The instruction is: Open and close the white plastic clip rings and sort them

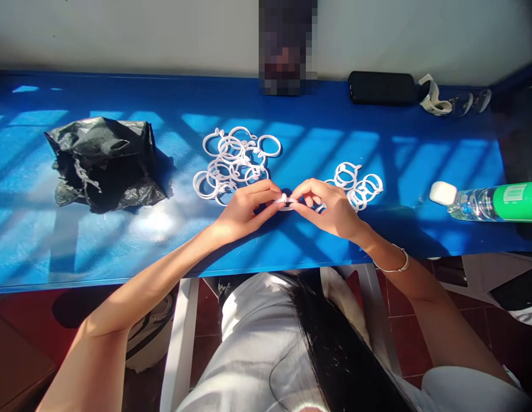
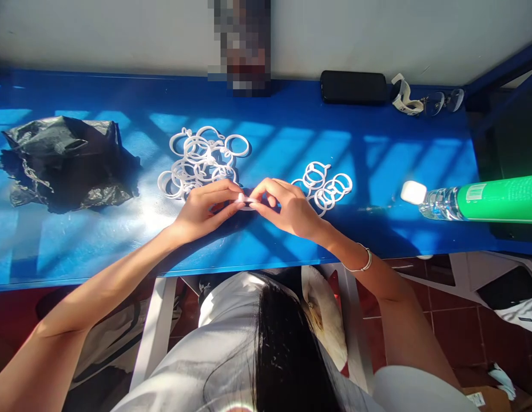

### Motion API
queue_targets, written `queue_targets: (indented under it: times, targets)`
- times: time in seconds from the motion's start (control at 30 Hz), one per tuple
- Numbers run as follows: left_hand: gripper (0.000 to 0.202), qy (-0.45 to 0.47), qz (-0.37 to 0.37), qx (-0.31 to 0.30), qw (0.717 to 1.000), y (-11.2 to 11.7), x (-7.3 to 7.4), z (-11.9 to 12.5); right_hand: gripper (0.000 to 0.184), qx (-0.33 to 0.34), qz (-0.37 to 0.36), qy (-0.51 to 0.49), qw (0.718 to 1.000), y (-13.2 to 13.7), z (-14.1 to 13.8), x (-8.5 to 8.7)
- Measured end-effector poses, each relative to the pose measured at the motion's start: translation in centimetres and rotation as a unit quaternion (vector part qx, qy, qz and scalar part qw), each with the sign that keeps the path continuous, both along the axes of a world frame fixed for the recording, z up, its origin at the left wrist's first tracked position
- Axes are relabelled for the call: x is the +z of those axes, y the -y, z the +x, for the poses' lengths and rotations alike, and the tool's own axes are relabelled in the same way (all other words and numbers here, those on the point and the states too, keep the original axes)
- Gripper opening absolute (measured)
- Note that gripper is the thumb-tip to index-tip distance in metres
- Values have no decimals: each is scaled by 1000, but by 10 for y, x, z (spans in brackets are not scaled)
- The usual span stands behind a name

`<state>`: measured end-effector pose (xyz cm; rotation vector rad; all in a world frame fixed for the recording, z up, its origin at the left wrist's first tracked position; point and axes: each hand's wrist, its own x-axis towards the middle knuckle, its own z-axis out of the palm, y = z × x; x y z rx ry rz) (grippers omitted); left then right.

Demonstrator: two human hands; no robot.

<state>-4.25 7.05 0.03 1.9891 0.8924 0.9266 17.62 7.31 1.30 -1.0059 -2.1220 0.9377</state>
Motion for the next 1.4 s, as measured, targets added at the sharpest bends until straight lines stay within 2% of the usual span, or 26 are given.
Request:
queue_targets:
  times: [0.07,0.13,0.23,0.43,0.53,0.6,0.67,0.77,0.83,0.87,0.9,0.97,1.07,1.13,1.23,1.4]
  targets:
    - [31,41,-119,-22,992,-1,4,-1,19,48,-133,-52,989,-1,1,3]
    - [38,70,-254,-59,963,0,7,-2,22,112,-253,-110,955,-3,2,5]
    - [45,107,-374,-114,914,2,8,0,27,165,-342,-152,913,-5,2,6]
    - [49,154,-405,-213,876,4,6,5,46,228,-424,-181,858,-1,-3,2]
    - [51,193,-423,-222,857,6,4,5,51,235,-431,-234,839,0,-5,-2]
    - [54,219,-431,-212,850,7,4,5,52,226,-420,-268,837,-1,-5,-2]
    - [54,212,-417,-194,862,6,6,2,48,213,-398,-257,854,-2,-3,-1]
    - [50,146,-334,-120,924,0,12,-4,31,168,-305,-177,920,-6,2,5]
    - [45,80,-226,-39,970,-6,15,-11,26,78,-178,-96,976,-10,8,9]
    - [42,39,-160,6,986,-10,16,-15,24,18,-103,-40,994,-13,11,11]
    - [38,-7,-91,49,995,-13,16,-19,22,-44,-29,26,998,-16,16,13]
    - [31,-97,28,116,988,-20,12,-28,21,-144,84,155,974,-24,28,15]
    - [24,-190,127,159,960,-25,5,-39,23,-213,142,287,923,-34,53,13]
    - [23,-231,160,176,943,-27,2,-43,26,-226,148,310,912,-39,70,8]
    - [26,-260,170,193,931,-27,3,-45,28,-204,154,298,920,-42,87,0]
    - [25,-249,139,182,941,-26,7,-44,11,-176,57,374,909,-42,75,1]
